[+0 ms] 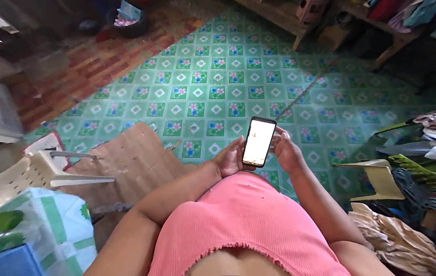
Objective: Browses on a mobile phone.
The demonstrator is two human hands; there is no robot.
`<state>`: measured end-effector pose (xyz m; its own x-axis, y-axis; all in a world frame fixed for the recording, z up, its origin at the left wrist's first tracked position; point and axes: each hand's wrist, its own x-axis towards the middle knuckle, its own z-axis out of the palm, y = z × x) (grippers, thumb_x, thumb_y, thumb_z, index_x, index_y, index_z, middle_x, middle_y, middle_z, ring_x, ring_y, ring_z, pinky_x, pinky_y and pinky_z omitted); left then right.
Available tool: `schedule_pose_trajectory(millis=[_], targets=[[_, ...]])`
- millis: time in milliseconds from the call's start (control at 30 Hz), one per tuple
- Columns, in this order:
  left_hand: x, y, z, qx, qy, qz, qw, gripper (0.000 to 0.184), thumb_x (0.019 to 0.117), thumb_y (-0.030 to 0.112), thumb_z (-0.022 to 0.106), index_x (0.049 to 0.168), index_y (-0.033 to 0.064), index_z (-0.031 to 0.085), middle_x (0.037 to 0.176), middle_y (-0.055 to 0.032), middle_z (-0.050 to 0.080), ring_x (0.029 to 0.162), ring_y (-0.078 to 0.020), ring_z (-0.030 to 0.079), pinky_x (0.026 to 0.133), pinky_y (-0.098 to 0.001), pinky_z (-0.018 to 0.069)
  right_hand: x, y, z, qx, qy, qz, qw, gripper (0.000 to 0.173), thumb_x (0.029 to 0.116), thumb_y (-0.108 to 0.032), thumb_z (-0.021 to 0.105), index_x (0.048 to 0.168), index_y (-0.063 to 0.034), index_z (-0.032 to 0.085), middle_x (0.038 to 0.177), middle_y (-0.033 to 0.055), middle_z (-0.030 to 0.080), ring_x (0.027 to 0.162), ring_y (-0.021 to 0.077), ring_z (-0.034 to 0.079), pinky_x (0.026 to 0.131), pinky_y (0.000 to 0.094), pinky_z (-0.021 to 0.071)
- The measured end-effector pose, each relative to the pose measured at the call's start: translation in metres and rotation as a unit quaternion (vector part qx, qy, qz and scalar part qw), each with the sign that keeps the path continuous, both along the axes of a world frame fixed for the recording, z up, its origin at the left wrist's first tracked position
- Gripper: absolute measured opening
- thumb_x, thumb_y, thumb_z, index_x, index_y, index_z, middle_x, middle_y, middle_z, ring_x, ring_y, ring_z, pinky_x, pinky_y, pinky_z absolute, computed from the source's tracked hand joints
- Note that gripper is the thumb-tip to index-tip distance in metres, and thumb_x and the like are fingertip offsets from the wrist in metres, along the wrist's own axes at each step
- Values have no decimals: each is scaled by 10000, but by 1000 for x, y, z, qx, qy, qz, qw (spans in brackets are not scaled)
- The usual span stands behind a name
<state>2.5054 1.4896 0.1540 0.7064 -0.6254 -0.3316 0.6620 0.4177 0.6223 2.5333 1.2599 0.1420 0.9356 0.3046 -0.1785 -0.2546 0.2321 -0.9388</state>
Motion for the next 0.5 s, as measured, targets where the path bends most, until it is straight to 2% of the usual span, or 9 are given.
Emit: schedule_pose_trajectory(millis=[67,133,167,200,267,333,400,500], targets=[[1,-2,0,5,0,0,1000,682,1052,587,87,1524,176,357,1408,-168,570,1234,-336,606,982,-532,533,-7,2,-5,7,-6,22,1000,882,937,-718,474,1545,-102,305,1247,107,651,1053,221,677,887,412,578],[2,-4,0,6,2,6,1000,678,1051,598,117,1519,173,362,1397,-171,573,1226,-339,608,970,-530,538,-12,4,-8,29,2,39,999,960,889,-728,561,1543,-78,295,1272,120,649,1092,223,670,919,408,568],[2,-4,0,8,3,11,1000,675,1050,605,138,1518,174,364,1394,-171,575,1221,-337,611,967,-530,540,-14,5,-10,38,6,42,998,935,892,-671,602,1537,-69,293,1283,128,646,1099,223,669,929,405,565],[2,-5,1,9,4,14,1000,672,1050,608,152,1516,175,368,1391,-172,577,1214,-337,615,964,-528,542,-15,6,-10,41,11,47,998,851,914,-552,610,1534,-69,282,1297,129,635,1107,220,667,943,400,560],[2,-6,2,12,0,16,1000,675,1051,602,131,1500,167,384,1381,-174,582,1204,-338,621,958,-525,546,-18,7,-12,40,17,54,998,678,922,-300,581,1503,-74,314,1294,118,626,1110,210,658,959,393,548],[2,-7,2,13,0,15,1000,680,1050,600,118,1490,163,397,1374,-173,587,1203,-336,622,957,-523,546,-19,5,-15,47,19,67,996,582,900,-153,557,1446,-82,367,1247,99,642,1101,192,659,971,384,544],[1,-8,3,10,4,14,1000,678,1044,613,136,1494,173,389,1367,-171,592,1194,-332,627,950,-515,550,-21,5,-18,58,22,87,994,563,882,-112,533,1425,-109,386,1261,85,636,1124,179,645,986,382,533],[0,-8,2,7,13,17,1000,686,1040,623,144,1489,172,400,1358,-177,599,1184,-339,634,944,-517,555,-25,6,-26,91,38,98,990,639,847,-118,550,1458,-113,364,1288,98,632,1140,193,644,982,399,536]])
